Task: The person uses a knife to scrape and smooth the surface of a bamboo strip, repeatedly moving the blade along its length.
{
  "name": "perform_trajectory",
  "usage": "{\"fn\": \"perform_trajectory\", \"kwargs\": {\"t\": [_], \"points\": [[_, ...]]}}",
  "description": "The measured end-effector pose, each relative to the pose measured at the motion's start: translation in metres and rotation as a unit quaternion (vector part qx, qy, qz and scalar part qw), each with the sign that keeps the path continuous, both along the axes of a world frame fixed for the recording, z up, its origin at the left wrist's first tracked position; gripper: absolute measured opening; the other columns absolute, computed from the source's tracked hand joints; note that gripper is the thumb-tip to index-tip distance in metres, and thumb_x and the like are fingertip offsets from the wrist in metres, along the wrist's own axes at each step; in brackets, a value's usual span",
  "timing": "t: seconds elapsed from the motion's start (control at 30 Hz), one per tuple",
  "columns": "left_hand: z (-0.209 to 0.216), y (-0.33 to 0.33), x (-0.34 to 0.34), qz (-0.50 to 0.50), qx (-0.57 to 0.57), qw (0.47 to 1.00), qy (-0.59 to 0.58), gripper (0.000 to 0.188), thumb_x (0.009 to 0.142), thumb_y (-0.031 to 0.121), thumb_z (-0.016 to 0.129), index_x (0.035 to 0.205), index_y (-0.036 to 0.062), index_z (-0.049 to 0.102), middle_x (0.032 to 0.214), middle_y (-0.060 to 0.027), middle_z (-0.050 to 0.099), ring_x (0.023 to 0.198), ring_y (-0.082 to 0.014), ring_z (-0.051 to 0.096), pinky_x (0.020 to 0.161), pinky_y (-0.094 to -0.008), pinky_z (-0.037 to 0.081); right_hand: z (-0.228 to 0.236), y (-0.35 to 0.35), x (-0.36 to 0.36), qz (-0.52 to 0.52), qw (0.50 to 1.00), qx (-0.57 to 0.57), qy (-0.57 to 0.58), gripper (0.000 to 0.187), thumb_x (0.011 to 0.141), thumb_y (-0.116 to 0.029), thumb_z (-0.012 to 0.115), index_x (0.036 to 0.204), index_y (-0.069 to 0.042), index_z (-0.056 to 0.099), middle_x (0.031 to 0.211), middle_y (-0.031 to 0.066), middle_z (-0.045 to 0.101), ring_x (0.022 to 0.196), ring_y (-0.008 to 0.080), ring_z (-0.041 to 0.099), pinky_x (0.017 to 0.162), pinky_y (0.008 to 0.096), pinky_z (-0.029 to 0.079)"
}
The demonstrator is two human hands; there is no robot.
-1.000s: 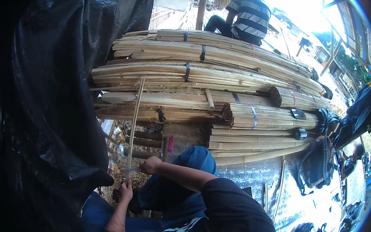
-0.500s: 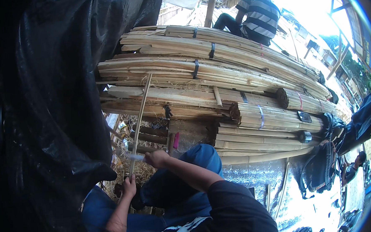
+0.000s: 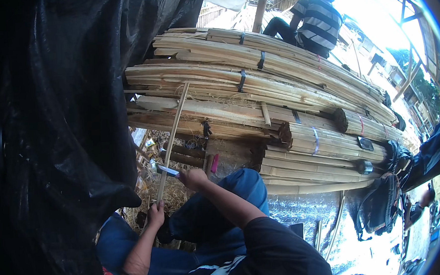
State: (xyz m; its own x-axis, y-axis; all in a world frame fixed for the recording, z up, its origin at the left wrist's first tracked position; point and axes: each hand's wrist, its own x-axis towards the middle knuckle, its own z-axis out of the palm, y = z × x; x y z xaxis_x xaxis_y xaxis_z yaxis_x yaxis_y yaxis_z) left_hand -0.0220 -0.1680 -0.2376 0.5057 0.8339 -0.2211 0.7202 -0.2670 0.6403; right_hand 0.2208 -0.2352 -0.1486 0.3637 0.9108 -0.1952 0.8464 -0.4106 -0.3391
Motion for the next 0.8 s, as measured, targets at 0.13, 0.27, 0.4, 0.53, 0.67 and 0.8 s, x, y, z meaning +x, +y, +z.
{"fn": "perform_trajectory", "kwargs": {"t": [0.13, 0.27, 0.4, 0.53, 0.67, 0.8], "points": [[-0.002, -0.003, 0.0, 0.006, 0.009, 1.0, -0.025, 0.054, 0.094, 0.051, 0.049, 0.086, -0.0017, 0.06, 0.084, -0.0274, 0.063, 0.084, -0.0453, 0.062, 0.071, -0.0513, 0.048, -0.008, -0.005, -0.015, 0.143, 0.989, -0.031, -0.022, 0.039, 0.097, -0.044, 0.041, 0.108, -0.01, 0.055, 0.08, 0.0209, 0.066, 0.078, 0.0385, 0.067, 0.065, 0.0496, 0.053], [-0.003, -0.004, 0.009, -0.014, 0.033, 0.999, -0.03, 0.054, 0.094, 0.051, 0.048, 0.087, -0.0022, 0.059, 0.084, -0.0274, 0.063, 0.083, -0.0456, 0.062, 0.07, -0.0514, 0.047, -0.022, -0.005, -0.001, 0.042, 0.999, -0.006, 0.016, 0.037, 0.097, -0.043, 0.041, 0.11, -0.012, 0.056, 0.089, 0.0207, 0.067, 0.082, 0.0377, 0.067, 0.071, 0.0496, 0.052], [-0.002, -0.006, -0.007, 0.009, 0.009, 1.0, 0.0, 0.056, 0.094, 0.053, 0.047, 0.092, -0.0001, 0.062, 0.084, -0.0257, 0.065, 0.087, -0.0441, 0.063, 0.073, -0.05, 0.048, -0.019, 0.002, -0.002, 0.03, 0.999, -0.023, 0.029, 0.043, 0.097, -0.048, 0.038, 0.111, -0.012, 0.057, 0.088, 0.0185, 0.068, 0.082, 0.0382, 0.067, 0.071, 0.0498, 0.052], [-0.006, -0.002, 0.003, 0.007, 0.011, 1.0, -0.012, 0.056, 0.094, 0.052, 0.048, 0.089, -0.0025, 0.06, 0.087, -0.0285, 0.064, 0.088, -0.0468, 0.061, 0.074, -0.0524, 0.047, -0.006, -0.004, -0.003, -0.007, 0.999, 0.014, 0.048, 0.045, 0.097, -0.045, 0.039, 0.114, -0.008, 0.058, 0.093, 0.0215, 0.067, 0.086, 0.0387, 0.067, 0.071, 0.0489, 0.053], [-0.006, 0.0, -0.004, 0.013, -0.002, 1.0, -0.011, 0.055, 0.094, 0.052, 0.048, 0.091, -0.0013, 0.061, 0.086, -0.0278, 0.064, 0.087, -0.0462, 0.062, 0.073, -0.0525, 0.048, -0.003, 0.001, -0.002, 0.014, 0.999, -0.014, 0.032, 0.046, 0.096, -0.046, 0.041, 0.109, -0.007, 0.062, 0.089, 0.0191, 0.068, 0.084, 0.0377, 0.067, 0.069, 0.047, 0.054], [-0.004, -0.003, -0.001, 0.01, 0.011, 1.0, -0.025, 0.053, 0.094, 0.051, 0.047, 0.091, -0.0004, 0.062, 0.085, -0.0266, 0.065, 0.085, -0.046, 0.062, 0.072, -0.0517, 0.048, -0.014, -0.003, -0.001, 0.173, 0.985, -0.011, -0.006, 0.044, 0.095, -0.048, 0.043, 0.105, -0.009, 0.061, 0.083, 0.0193, 0.068, 0.08, 0.0377, 0.067, 0.065, 0.0479, 0.053]]}}
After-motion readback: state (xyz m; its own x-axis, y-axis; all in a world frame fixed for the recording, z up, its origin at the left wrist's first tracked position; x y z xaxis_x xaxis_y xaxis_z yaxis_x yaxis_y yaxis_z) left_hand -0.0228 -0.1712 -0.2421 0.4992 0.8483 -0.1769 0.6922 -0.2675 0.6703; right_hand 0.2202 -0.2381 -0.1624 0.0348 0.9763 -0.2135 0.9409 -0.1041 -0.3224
